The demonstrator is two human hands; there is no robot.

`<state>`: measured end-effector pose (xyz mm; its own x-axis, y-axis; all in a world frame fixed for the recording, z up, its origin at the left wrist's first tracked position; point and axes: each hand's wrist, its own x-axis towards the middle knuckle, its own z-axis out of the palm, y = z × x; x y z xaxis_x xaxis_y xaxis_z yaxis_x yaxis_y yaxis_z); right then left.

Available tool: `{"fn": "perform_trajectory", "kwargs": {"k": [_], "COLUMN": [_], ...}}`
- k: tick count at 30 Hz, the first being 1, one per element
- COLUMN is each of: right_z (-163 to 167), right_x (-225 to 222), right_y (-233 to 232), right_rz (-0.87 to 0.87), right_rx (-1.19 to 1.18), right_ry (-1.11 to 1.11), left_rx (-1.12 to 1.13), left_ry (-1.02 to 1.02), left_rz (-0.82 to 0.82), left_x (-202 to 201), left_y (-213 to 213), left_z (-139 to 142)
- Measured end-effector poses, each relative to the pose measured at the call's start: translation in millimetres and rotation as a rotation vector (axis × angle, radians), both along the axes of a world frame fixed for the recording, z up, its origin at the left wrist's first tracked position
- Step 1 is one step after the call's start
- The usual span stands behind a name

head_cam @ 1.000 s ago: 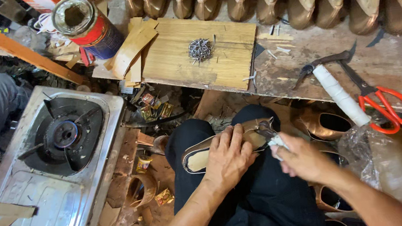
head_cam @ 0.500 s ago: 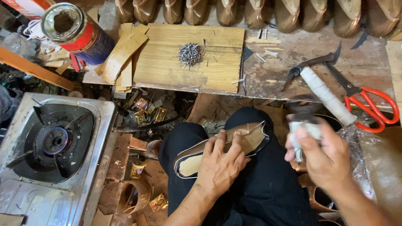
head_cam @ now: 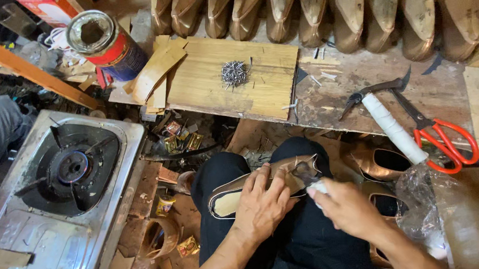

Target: The person holds a metallic high-heeled shoe and uses a hammer to tap along the sole edge, likely securing or adjusting the sole. The person repeatedly taps the shoe's perimeter while seated on the floor.

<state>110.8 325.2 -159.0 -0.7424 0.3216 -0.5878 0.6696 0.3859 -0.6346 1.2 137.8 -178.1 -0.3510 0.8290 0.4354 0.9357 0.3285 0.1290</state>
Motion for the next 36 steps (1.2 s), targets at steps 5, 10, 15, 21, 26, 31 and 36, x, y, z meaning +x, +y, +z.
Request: {"fn": "perform_trajectory", "kwargs": {"k": [5,10,15,21,26,31,36], "right_z": [-9.2,-2.6,-8.8,-22.9,-25.2,-26.1,-34.2], "right_x": [4.8,7.2,7.8,30.3,43.1,51.7,52.8], "right_y": [0.3,-3.2,-5.9,1.9,-1.0,-4.9,-24.7], "right_rz": [-0.129,-0.035,0.186,-0.231,-0.334,-0.492,-0.389], "right_rx": [-0.076,0.034,0.441,-0.024,-0.164,-0.325,-0.481], "right_ry": [0.657,0.363,0.486,0.585,0.392,0.403,0.163], "left_rx": [0.018,0.029,0.036,-0.051,-0.286,0.529,0.799], "left_ry": [0.006,-0.007,-0.045,-0.264,-0.387,-0.474,-1.093], "left_rz": [0.029,0.022,0.004,0.083,0.122,0.125,0.351], "left_x": [2.0,2.4,1.2,7.1,0.1,-12.7,-12.6], "left_y": [-0.5,-1.0,-1.5,7.4,54.0,25.7,-57.6], "left_z": [1.1,1.2,8.3,32.1,55.3,77.1,67.1]}}
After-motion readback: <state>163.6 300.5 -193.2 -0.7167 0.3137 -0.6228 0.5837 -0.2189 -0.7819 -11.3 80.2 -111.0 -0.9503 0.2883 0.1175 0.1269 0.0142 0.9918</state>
